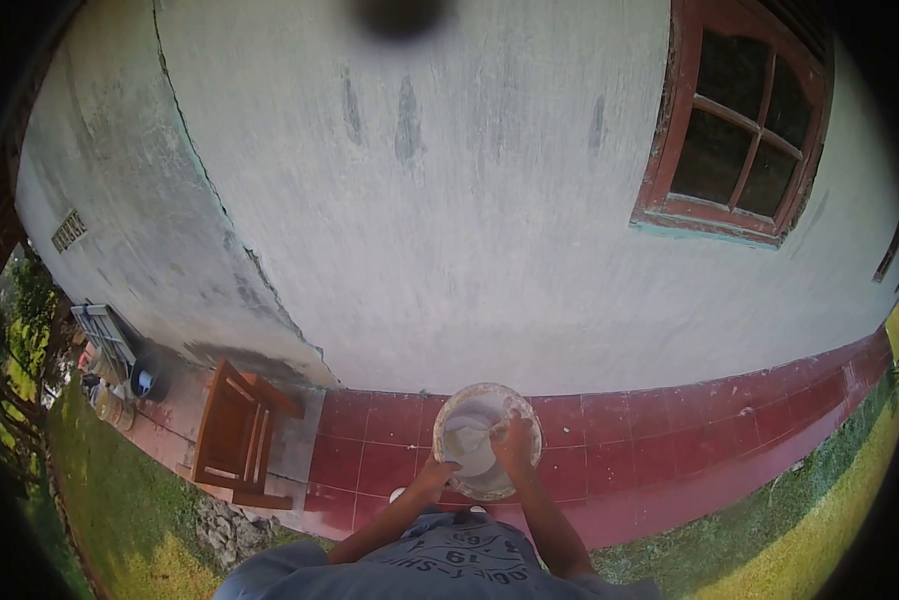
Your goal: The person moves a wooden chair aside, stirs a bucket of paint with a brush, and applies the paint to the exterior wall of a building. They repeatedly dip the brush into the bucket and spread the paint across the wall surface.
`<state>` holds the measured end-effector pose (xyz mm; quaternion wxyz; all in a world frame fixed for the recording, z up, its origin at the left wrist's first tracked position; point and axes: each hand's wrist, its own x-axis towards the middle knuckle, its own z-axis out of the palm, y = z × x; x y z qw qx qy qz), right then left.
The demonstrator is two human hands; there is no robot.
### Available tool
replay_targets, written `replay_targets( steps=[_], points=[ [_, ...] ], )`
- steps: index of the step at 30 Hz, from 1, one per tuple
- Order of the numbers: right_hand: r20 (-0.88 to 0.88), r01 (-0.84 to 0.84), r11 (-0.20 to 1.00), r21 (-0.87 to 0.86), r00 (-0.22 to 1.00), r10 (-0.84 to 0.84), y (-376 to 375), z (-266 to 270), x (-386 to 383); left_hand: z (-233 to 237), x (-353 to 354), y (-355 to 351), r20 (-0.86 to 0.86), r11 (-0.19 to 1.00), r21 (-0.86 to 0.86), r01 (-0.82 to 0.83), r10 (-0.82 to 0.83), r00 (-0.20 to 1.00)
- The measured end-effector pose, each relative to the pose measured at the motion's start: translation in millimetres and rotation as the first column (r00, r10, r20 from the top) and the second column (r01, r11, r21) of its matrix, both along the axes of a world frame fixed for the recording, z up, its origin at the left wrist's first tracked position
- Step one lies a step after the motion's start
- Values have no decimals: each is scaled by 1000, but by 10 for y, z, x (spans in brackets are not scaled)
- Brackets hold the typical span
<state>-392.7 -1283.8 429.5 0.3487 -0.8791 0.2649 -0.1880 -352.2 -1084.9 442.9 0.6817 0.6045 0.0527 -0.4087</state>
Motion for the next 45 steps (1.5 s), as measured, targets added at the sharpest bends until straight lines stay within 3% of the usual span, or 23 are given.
replay_targets(
  steps=[4,7,10,11,12,13,16,18,19,21,22,24,25,27,31,33,34,36,38,41,43,44,45],
  points=[
    [-55,69,997,45,996,-66,53,-29,269,-81,108,32,-2,999,-42,-27,26,1000],
    [173,110,994,-24,979,-104,175,-74,510,-58,205,61,62,995,-80,-53,58,996],
    [242,151,982,112,954,-174,405,101,757,91,272,134,92,988,-123,-88,100,991],
    [223,127,990,52,965,-136,435,134,810,146,321,165,42,992,-86,-88,91,995],
    [221,141,971,193,958,-183,526,287,873,205,373,215,66,983,-166,-81,93,993],
    [247,192,972,132,944,-220,563,164,999,221,401,282,98,965,-250,-73,100,990],
    [318,159,949,273,916,-245,755,188,1273,269,568,421,72,981,-159,-112,125,990],
    [352,31,858,513,904,-243,912,253,1446,400,716,577,83,997,-63,-36,41,996],
    [350,26,857,515,906,-238,966,268,1486,358,760,649,82,997,-60,-42,47,996],
    [277,-180,874,452,959,54,1032,303,1587,267,892,782,132,991,-94,-90,103,986],
    [276,-181,872,455,960,55,1064,360,1645,368,948,848,131,992,-91,-92,104,986],
    [-141,-269,873,408,925,351,1123,489,1761,653,1040,963,7,990,-10,-139,139,990],
    [-145,-267,873,409,925,351,1187,496,1801,610,1095,1040,3,990,-10,-138,138,990],
    [-14,-495,823,277,855,519,1315,508,1876,487,1202,1203,-4,972,-135,-192,194,981],
    [-19,-590,759,275,786,618,1529,651,2018,505,1416,1491,-53,971,-128,-200,195,979],
    [55,-436,842,318,895,442,1592,588,2121,545,1540,1622,-36,960,-168,-222,219,975],
    [57,-447,838,314,890,453,1631,648,2164,602,1603,1690,-34,957,-172,-233,231,972],
    [113,-279,870,407,960,255,1704,753,2210,708,1697,1824,-62,969,-100,-224,219,974],
    [169,-262,851,455,964,206,1818,798,2269,615,1790,1936,-54,964,-118,-240,235,970],
    [146,-289,800,525,957,250,1963,867,2316,487,1915,2092,-19,948,-186,-258,259,966],
    [177,-511,770,381,858,482,2119,865,2316,466,1977,2184,-2,935,-233,-267,274,962],
    [173,-505,773,385,862,477,2187,851,2311,489,2005,2238,-5,935,-254,-249,256,967],
    [109,-595,717,363,792,601,2260,834,2310,509,2023,2294,-9,933,-274,-232,239,971]
  ],
)
